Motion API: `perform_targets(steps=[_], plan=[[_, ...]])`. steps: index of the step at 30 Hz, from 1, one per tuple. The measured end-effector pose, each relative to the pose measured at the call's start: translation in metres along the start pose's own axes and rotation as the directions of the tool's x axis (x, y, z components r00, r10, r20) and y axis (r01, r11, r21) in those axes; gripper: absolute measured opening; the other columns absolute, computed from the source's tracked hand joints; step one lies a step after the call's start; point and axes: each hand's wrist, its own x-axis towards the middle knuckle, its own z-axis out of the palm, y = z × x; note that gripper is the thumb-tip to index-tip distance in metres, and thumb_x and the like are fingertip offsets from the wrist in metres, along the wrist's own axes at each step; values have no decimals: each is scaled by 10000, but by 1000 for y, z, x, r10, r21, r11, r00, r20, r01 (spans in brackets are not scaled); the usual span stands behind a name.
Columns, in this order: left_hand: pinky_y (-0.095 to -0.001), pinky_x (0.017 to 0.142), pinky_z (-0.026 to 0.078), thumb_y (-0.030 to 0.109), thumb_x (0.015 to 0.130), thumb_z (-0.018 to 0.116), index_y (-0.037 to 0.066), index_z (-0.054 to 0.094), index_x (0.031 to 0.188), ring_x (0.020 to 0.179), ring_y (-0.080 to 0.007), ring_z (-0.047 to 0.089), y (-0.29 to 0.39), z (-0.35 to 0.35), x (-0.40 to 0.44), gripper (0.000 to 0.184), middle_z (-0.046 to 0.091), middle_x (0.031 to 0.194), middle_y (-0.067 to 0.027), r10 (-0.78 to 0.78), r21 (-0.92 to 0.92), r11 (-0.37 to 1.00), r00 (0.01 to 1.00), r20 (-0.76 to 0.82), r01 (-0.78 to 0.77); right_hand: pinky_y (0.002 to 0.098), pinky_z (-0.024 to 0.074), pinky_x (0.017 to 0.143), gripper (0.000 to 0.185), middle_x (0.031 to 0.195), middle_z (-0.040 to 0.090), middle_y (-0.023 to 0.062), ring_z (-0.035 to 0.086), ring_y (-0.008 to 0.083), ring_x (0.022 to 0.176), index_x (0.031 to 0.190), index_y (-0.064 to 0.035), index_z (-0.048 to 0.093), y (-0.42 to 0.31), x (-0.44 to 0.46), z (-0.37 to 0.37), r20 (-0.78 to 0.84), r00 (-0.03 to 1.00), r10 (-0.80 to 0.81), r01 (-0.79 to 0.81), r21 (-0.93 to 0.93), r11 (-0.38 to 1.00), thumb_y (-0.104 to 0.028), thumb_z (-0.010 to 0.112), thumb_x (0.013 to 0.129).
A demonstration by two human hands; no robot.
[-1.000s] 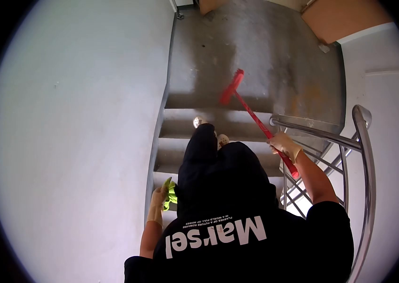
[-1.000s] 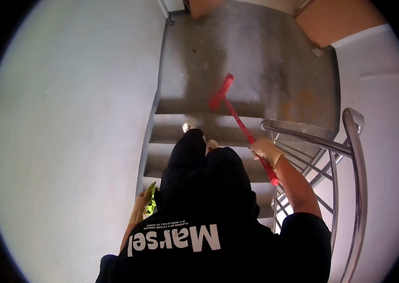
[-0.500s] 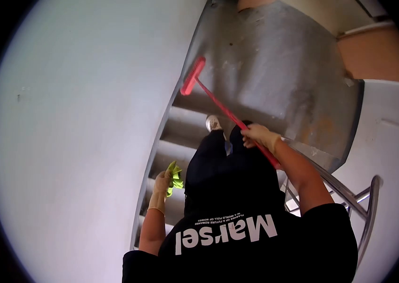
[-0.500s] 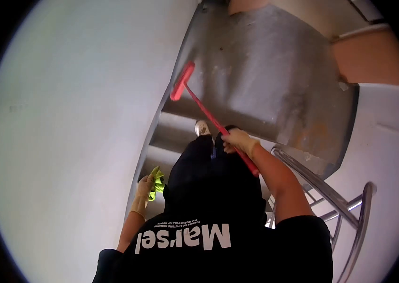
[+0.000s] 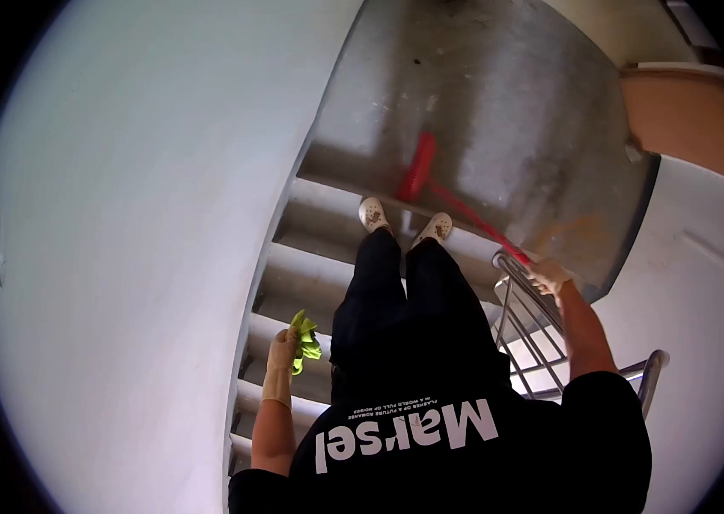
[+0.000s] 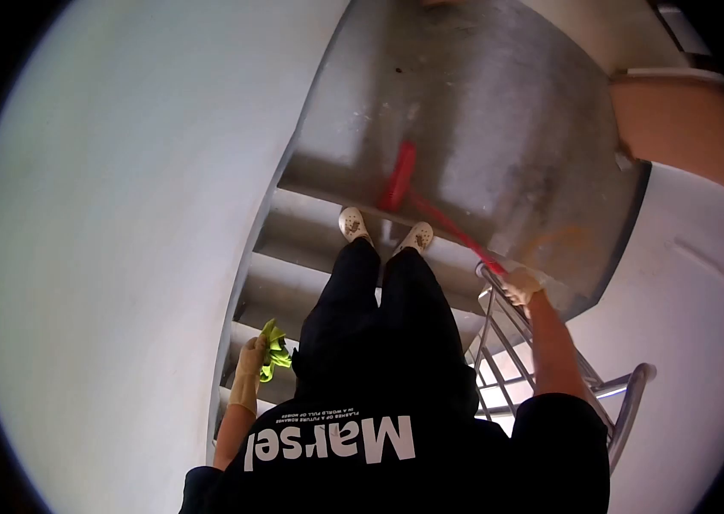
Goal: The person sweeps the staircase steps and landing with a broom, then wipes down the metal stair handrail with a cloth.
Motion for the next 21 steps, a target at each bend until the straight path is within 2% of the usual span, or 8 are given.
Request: perform_targets(steps=[2,3,7,8,10,13,16,21], plan=[[-250,543,400,284,851,454,-13,574,928,591,-103,499,5,7,0,330,569,704,-36,-4,-60,998,999,39,6,330,324,349,326,464,424,16,417,143,366,685,-73,527,61,34,-52,-137,984,111,-108,32,994,-380,506,793],[-250,543,400,284,851,454,-13,574,928,591,-103,499,17,9,-3,330,569,704,-36,-3,-35,999,999,46,4,350,349,365,301,500,479,55,467,178,402,727,-56,553,67,25,-61,-368,930,-2,-115,-295,948,-350,518,785],[-232,484,357,298,843,474,11,581,889,527,-76,432,64,27,-34,310,519,647,5,19,50,998,998,57,-22,395,437,459,343,620,583,163,587,287,552,825,1,592,102,-3,-95,-588,624,-515,-73,-700,710,-332,539,764],[-232,488,358,297,843,476,14,582,883,533,-75,433,70,30,-40,305,517,647,6,45,57,997,999,26,-46,395,437,459,343,620,583,163,587,287,552,825,1,592,109,-15,-98,-609,619,-497,-77,-676,733,-332,539,764],[-232,504,362,294,844,475,17,583,873,555,-77,438,78,38,-50,299,513,654,6,97,75,993,995,-24,-95,424,445,729,313,886,580,211,557,345,865,839,-17,615,105,-52,-99,-620,766,-170,-101,-377,921,-306,532,754],[-235,517,368,291,846,473,9,581,879,572,-79,442,87,44,-64,304,518,670,2,217,184,958,975,35,-220,395,476,563,427,694,592,209,601,333,653,769,24,597,144,-62,-93,-594,803,-51,-63,-170,983,-399,538,754],[-236,512,370,286,849,469,3,581,880,566,-81,442,106,67,-94,305,519,666,7,239,287,930,971,-4,-228,389,476,580,457,714,587,227,598,334,650,780,12,612,183,-49,-83,-534,805,-258,78,-335,939,-431,504,756],[-235,486,364,262,852,482,11,594,841,538,-77,434,115,94,-108,275,513,631,15,298,148,944,955,8,-296,416,456,664,461,762,583,235,581,357,742,792,-3,619,222,-19,-94,-493,831,-257,180,-198,964,-448,516,732]])
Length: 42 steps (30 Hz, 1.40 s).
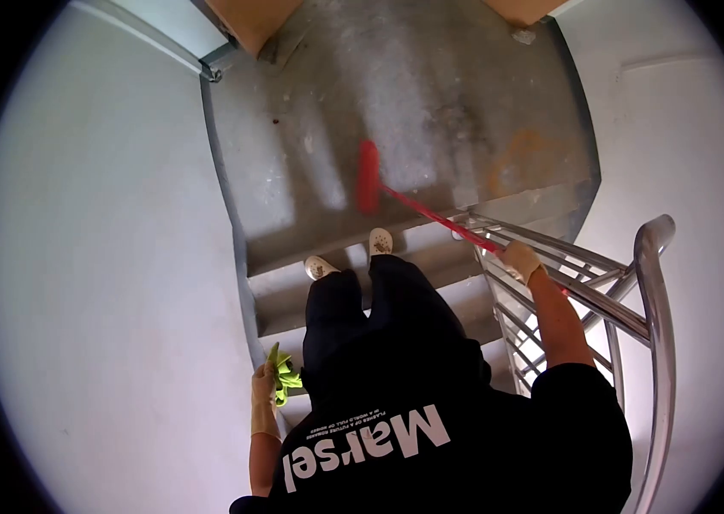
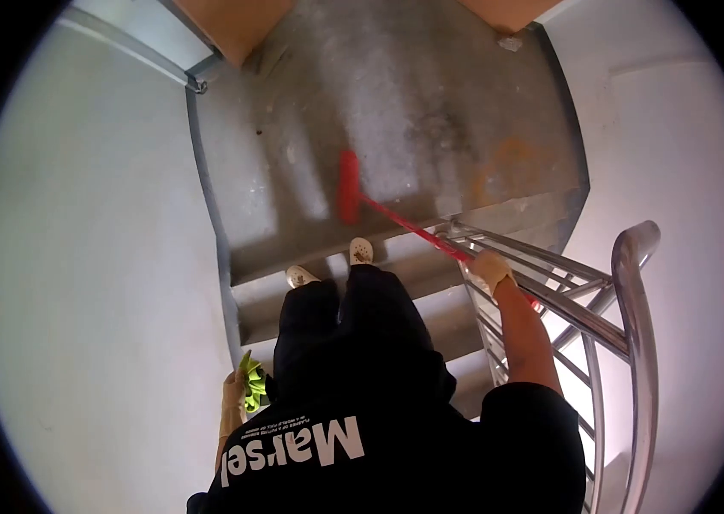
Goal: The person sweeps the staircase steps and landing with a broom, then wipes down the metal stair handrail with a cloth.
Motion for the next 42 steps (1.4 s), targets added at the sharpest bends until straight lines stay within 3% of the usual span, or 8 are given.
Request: perform_targets(steps=[14,18,22,26,27,30,37,42], plan=[[-221,489,340,265,858,480,-3,588,861,533,-78,418,49,39,17,289,506,638,9,-3,51,999,1000,5,3,419,470,647,246,755,596,202,589,337,738,774,-8,592,-3,13,-80,-292,956,-26,-21,-156,988,-240,580,693],[-240,484,360,270,856,481,-11,587,878,534,-89,437,56,45,53,300,518,644,-9,34,113,993,999,-15,-32,253,274,282,182,456,398,19,375,100,348,732,-42,543,-106,7,-113,195,980,23,-121,508,853,-216,550,784],[-270,584,418,301,829,499,-50,584,911,646,-133,526,65,32,63,370,589,746,-88,58,89,994,998,14,-59,402,431,498,295,600,569,162,554,342,553,759,4,588,-202,56,-77,-14,889,-458,447,237,862,-288,553,740],[-298,648,431,322,818,484,-37,587,929,708,-169,555,73,48,122,389,602,761,-110,28,101,995,997,-79,-20,346,407,396,338,526,537,119,509,231,406,630,22,562,-336,113,-57,30,781,-623,620,80,781,-282,477,749],[-307,673,433,333,818,476,-25,581,960,741,-175,564,86,37,128,399,609,805,-114,137,463,884,982,-130,-62,346,407,396,338,526,537,119,509,231,406,630,22,562,-369,133,-45,27,775,-631,628,74,775,-282,477,749],[-301,623,429,323,822,473,-28,586,926,684,-158,550,90,27,95,384,600,755,-98,-47,-51,998,987,-156,39,342,405,395,348,517,537,122,507,220,397,642,23,573,-389,143,-34,217,593,-775,799,-42,600,-295,473,741],[-287,610,432,291,831,477,-31,586,929,672,-153,549,135,19,51,354,599,767,-94,-53,-10,999,983,-174,52,256,274,304,266,505,458,67,376,115,337,766,18,538,-278,92,-178,381,920,-96,-69,396,916,-245,505,787],[-287,635,436,317,822,488,-37,579,947,684,-160,556,132,21,89,386,603,784,-115,-102,112,987,991,-87,112,246,291,298,260,505,456,48,369,100,334,781,-21,540,-217,68,-202,168,978,121,-175,364,915,-276,493,805]])
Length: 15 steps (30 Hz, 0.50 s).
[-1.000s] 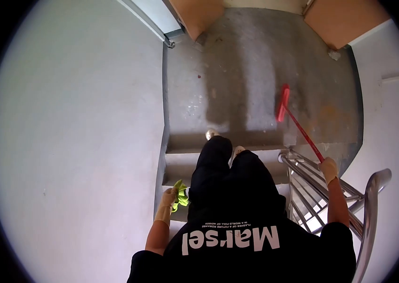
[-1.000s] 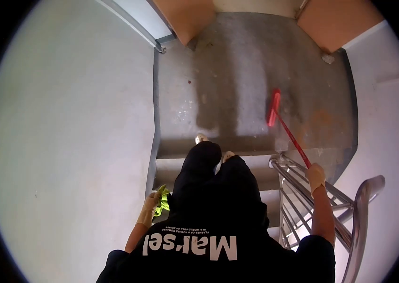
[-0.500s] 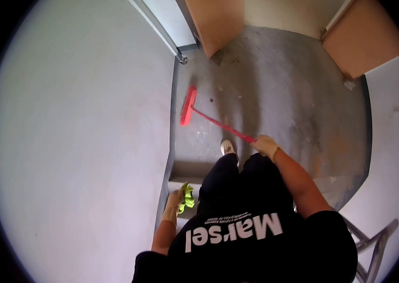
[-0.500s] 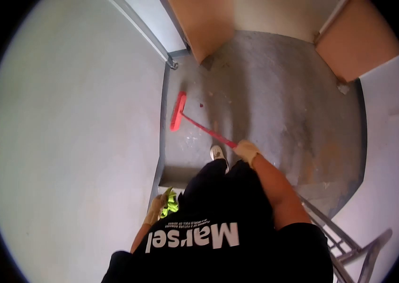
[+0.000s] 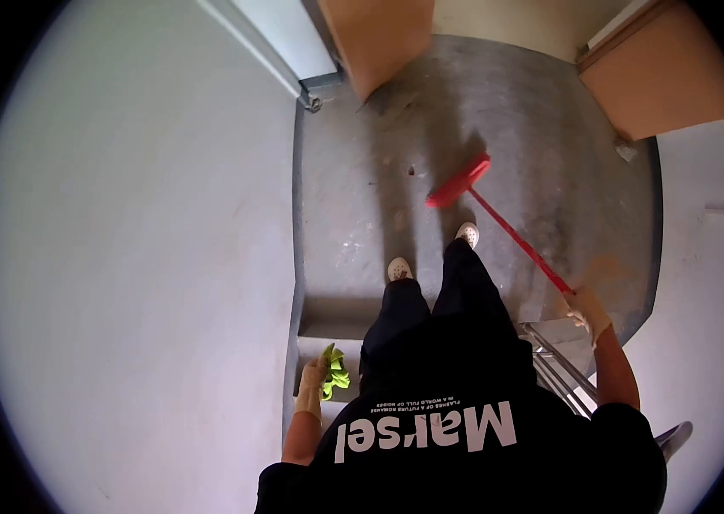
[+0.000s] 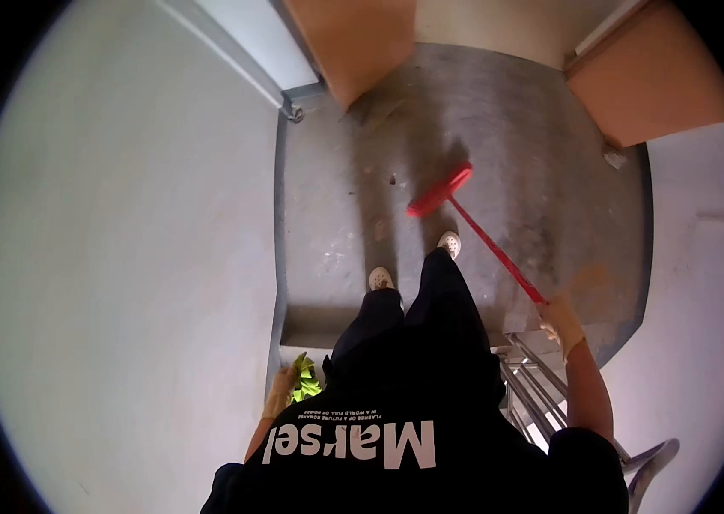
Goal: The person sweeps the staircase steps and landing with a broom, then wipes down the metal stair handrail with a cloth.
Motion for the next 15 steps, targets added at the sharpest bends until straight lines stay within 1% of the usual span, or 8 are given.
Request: perform_targets(steps=[2,4,5,7,9,10,12,15], plan=[[-289,627,433,329,819,495,-33,580,946,673,-162,556,61,-2,-58,394,604,778,-111,13,161,987,999,-39,-7,244,299,297,261,486,430,33,367,104,337,773,-23,535,10,-12,-82,-9,1000,1,-2,-82,997,-279,496,803],[-288,605,428,333,818,498,-24,586,934,647,-154,546,60,13,-43,385,600,752,-89,13,127,992,997,-73,-3,250,299,298,260,485,431,31,377,108,346,774,-22,538,28,-4,-83,-20,998,-61,60,-47,997,-278,499,802],[-275,583,422,334,819,496,-15,588,921,632,-138,535,69,18,-45,375,589,717,-63,-50,-50,998,998,-33,48,255,299,299,259,484,432,29,387,113,354,776,-21,542,28,-2,-94,-18,993,-116,115,-31,993,-276,502,800],[-267,566,417,327,821,497,-12,589,913,619,-130,526,115,15,-63,363,581,703,-53,-59,-12,998,997,-40,58,262,303,304,260,488,444,32,402,118,363,775,-20,548,13,21,-94,8,976,-219,219,-36,975,-276,507,796],[-249,512,396,308,829,505,-9,595,884,564,-109,493,161,21,-110,334,559,665,-30,-49,-62,997,999,7,49,272,317,322,267,489,455,34,414,129,370,782,-18,554,3,30,-112,129,970,-206,197,77,977,-281,511,790],[-249,512,396,308,829,505,-9,595,884,564,-109,493,175,28,-117,334,559,665,-30,-40,-34,999,999,-4,39,276,326,336,273,487,454,33,411,134,368,789,-16,554,-34,14,-129,225,970,-89,51,168,984,-286,510,789],[-240,444,329,311,861,466,-9,584,842,485,-89,409,185,43,-113,342,501,598,4,100,144,985,995,-15,-97,304,365,375,305,490,485,57,465,176,390,757,-15,562,-30,69,-107,187,933,-306,282,148,948,-313,500,781],[-239,443,333,294,856,476,3,582,796,476,-85,401,263,70,-201,315,488,583,7,20,78,997,999,-25,-18,340,418,449,350,540,540,120,538,236,472,747,-2,580,12,116,-116,147,879,-453,464,-55,884,-338,488,771]])
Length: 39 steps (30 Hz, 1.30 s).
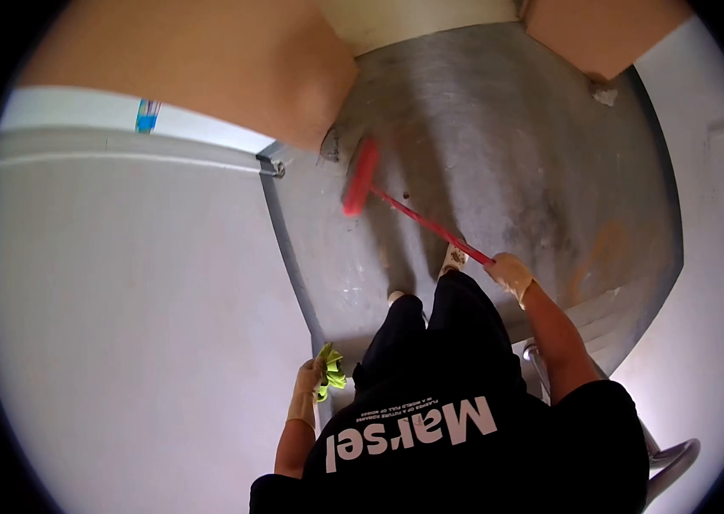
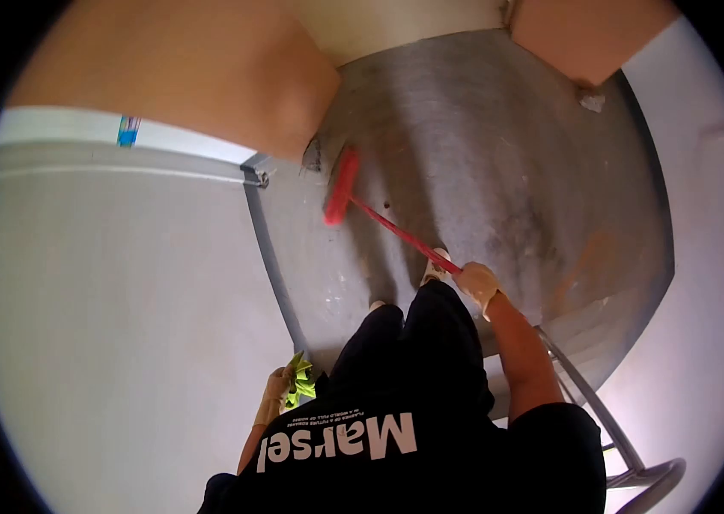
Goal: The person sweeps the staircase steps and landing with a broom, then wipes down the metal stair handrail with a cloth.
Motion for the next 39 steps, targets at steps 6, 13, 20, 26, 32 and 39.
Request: perform_targets(steps=[6,13,20,26,32,39], plan=[[-238,434,331,285,849,487,26,569,741,468,-80,399,85,75,-74,293,471,562,15,29,-15,999,997,-71,-30,424,444,652,324,745,581,216,567,368,727,808,-28,602,149,-94,-140,-127,954,270,-277,-36,960,-327,489,756],[-266,484,368,274,851,479,-16,584,787,525,-123,445,53,47,-50,315,521,625,-28,73,175,982,997,-35,-66,419,439,654,296,745,586,206,564,360,743,843,-30,604,147,-181,-100,-298,921,251,-215,149,965,-293,515,740],[-261,460,343,279,865,458,-17,572,790,500,-110,425,151,61,-43,325,500,599,-21,215,242,946,976,31,-216,425,433,689,324,780,582,210,556,367,777,838,-23,602,92,-64,-83,-286,949,131,-33,324,945,-302,480,727],[-253,442,345,234,869,456,-13,578,788,493,-98,421,209,60,-16,288,504,593,-18,304,338,883,946,117,-326,426,440,688,377,780,588,212,564,365,802,791,5,613,2,30,-92,-72,980,187,-130,479,868,-336,462,737],[-266,437,396,199,869,443,-68,579,814,466,-135,475,247,43,43,305,559,619,-60,398,289,809,838,373,-513,397,448,656,453,695,584,219,586,339,692,700,2,604,45,5,-59,-96,944,315,-259,375,890,-395,392,750],[-266,532,445,173,866,418,-67,560,862,571,-166,546,349,35,110,280,579,682,-91,337,229,868,861,380,-441,341,461,481,361,573,580,143,576,235,480,715,19,603,16,-125,-109,-62,688,723,-587,538,605,-316,477,759]])
